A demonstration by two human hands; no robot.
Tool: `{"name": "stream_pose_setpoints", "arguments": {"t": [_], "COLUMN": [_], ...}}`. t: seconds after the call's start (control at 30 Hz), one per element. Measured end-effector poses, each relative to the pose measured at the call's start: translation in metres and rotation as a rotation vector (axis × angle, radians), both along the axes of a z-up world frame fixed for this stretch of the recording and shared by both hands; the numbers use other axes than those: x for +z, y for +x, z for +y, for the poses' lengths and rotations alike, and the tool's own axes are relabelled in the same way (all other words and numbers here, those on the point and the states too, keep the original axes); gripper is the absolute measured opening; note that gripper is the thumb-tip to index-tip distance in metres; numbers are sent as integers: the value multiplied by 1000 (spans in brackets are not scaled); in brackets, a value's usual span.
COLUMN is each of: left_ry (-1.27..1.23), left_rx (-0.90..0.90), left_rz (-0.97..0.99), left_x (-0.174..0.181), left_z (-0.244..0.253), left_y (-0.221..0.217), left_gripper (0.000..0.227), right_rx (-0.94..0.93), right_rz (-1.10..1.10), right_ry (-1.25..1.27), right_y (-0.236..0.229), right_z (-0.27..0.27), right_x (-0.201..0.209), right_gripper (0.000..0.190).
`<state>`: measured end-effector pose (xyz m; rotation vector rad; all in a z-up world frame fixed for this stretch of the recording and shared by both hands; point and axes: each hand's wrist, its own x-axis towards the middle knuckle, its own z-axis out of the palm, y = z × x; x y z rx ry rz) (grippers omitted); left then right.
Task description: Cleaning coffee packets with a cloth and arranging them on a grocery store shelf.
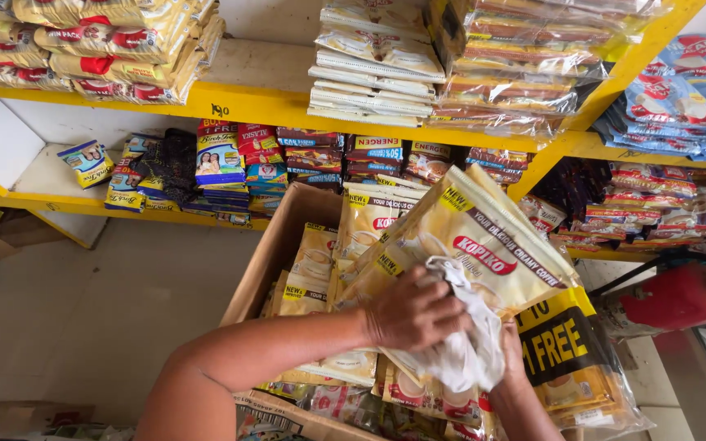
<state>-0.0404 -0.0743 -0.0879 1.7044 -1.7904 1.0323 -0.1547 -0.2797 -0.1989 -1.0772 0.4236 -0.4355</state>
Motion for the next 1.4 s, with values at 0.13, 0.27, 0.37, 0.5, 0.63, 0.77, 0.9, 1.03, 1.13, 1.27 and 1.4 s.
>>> {"name": "stream_pose_setpoints", "arguments": {"t": [0.13, 0.27, 0.37, 0.5, 0.63, 0.77, 0.9, 1.03, 1.13, 1.27, 1.4], "left_ry": [-10, -69, -169, 1, 39, -128, -112, -19, -14, -66, -79], "left_rx": [114, 346, 143, 0, -9, 42, 89, -5, 4, 72, 147], "left_rz": [-52, 114, 158, 176, 62, 194, 199, 111, 77, 7, 56], "left_x": [9, 10, 23, -6, -11, 9, -2, -10, -8, 12, 0], "left_z": [12, 17, 12, 7, 2, 7, 0, -5, -6, 7, 4], "left_y": [21, 54, 32, -23, -6, 25, 1, -29, -16, 23, 26], "left_gripper": [11, 31, 20, 37, 25, 23, 20, 23, 16, 19, 15], "right_rx": [-23, -10, -12, 76, 45, -16, 17, 48, 53, -4, -35], "right_rz": [37, -48, 29, -102, -54, -6, -4, -60, -77, -61, -25], "right_ry": [60, 210, 299, 294, 264, 304, 334, 250, 264, 295, 280], "right_y": [4, 2, 4, -1, -5, -5, -2, -7, -8, -10, -10], "right_z": [0, 26, 20, 26, 28, 25, 21, 24, 24, 24, 24], "right_x": [6, 62, 51, 48, 51, 56, 47, 46, 50, 63, 59], "right_gripper": [26, 24, 31, 17, 23, 26, 28, 21, 17, 30, 30]}}
